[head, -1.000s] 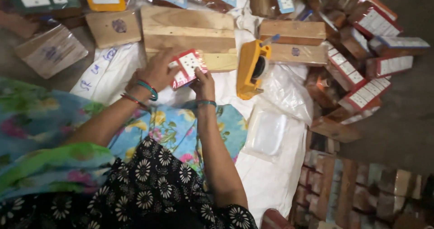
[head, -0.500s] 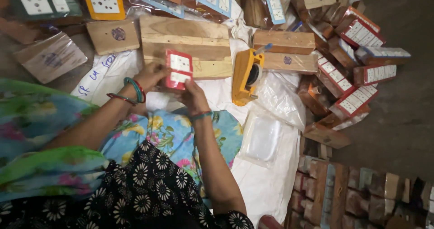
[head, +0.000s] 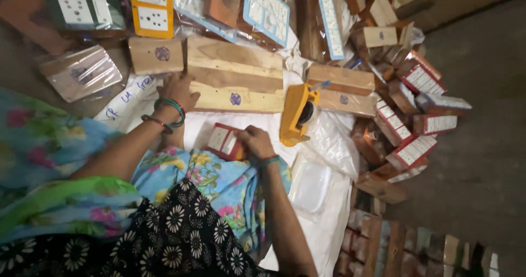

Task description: The person places small electrical items into clear plastic bags and seals them using a yellow handheld heat sealer. They handle the items one at a time, seal the bags, and set the packaged items aside on a wooden board.

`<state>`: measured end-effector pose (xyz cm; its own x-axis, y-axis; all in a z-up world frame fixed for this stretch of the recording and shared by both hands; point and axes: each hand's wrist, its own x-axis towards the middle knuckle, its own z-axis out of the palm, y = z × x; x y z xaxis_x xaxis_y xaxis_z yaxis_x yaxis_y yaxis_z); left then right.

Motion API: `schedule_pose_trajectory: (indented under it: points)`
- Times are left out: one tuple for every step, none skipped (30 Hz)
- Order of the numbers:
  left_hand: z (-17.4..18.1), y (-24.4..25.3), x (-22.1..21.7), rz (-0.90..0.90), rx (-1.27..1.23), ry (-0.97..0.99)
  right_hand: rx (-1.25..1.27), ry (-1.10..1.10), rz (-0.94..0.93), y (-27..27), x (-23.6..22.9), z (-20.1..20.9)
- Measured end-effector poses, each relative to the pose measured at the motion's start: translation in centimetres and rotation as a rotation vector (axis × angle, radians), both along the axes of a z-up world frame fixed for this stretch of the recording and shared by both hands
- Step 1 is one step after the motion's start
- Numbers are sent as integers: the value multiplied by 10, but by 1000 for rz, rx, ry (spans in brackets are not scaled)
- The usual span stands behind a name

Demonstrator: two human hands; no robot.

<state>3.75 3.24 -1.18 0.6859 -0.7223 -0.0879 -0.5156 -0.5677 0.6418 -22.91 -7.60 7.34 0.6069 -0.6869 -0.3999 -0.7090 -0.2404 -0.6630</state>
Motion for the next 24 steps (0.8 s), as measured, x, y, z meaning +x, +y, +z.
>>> schedule_pose_trajectory:
  points:
    - [0,-1,0,0,14,1,-16,-57,-28,-15,4,6]
    - [0,-4,1,-1,4,0,-24,-124,-59,-30,10,13]
    - [-1,-3,1,0,0,-1,-23,-211,-102,-48,17,21]
    - [-2,-3,2,0,-5,-1,12,-351,-184,-71,24,33]
    - [-4,-3,2,7,-19,-2,50,-502,-265,-98,31,47]
    - [-6,-2,0,15,-33,-3,90,-651,-341,-125,35,64]
    - [-6,0,2,28,-49,-3,161,-790,-409,-151,42,82]
    - [-5,2,4,23,-61,22,232,-919,-480,-174,46,99]
    - [-2,0,7,19,-78,46,299,-1031,-539,-193,51,116]
    - [2,0,11,14,-95,70,341,-1094,-545,-201,55,124]
    - [7,0,13,14,-137,84,351,-1117,-477,-201,60,124]
    - [12,0,17,14,-180,98,323,-1123,-291,-194,63,120]
    - [14,3,17,16,-216,118,314,-1053,-319,-177,66,103]
    - [18,1,20,72,-297,-3,302,-982,-346,-149,72,75]
    - [22,1,26,125,-372,-127,284,-773,-256,-121,73,49]
    - [25,3,29,175,-446,-253,406,-707,-272,-96,78,23]
    - [29,6,35,214,-442,-241,435,-655,-244,-74,83,0]
    - [33,11,43,253,-438,-229,441,-579,-270,-52,82,-21]
    - [35,17,51,292,-435,-218,447,-504,-295,-31,80,-40]
    - [36,22,60,337,-463,-235,474,-503,-296,-14,80,-55]
    - [36,26,67,388,-486,-252,506,-496,-294,-1,77,-67]
    - [34,29,74,438,-510,-269,514,-465,-303,8,72,-75]
    - [30,28,81,472,-533,-248,526,-430,-306,12,68,-82]
    - [25,22,89,483,-536,-218,537,-394,-309,12,65,-87]
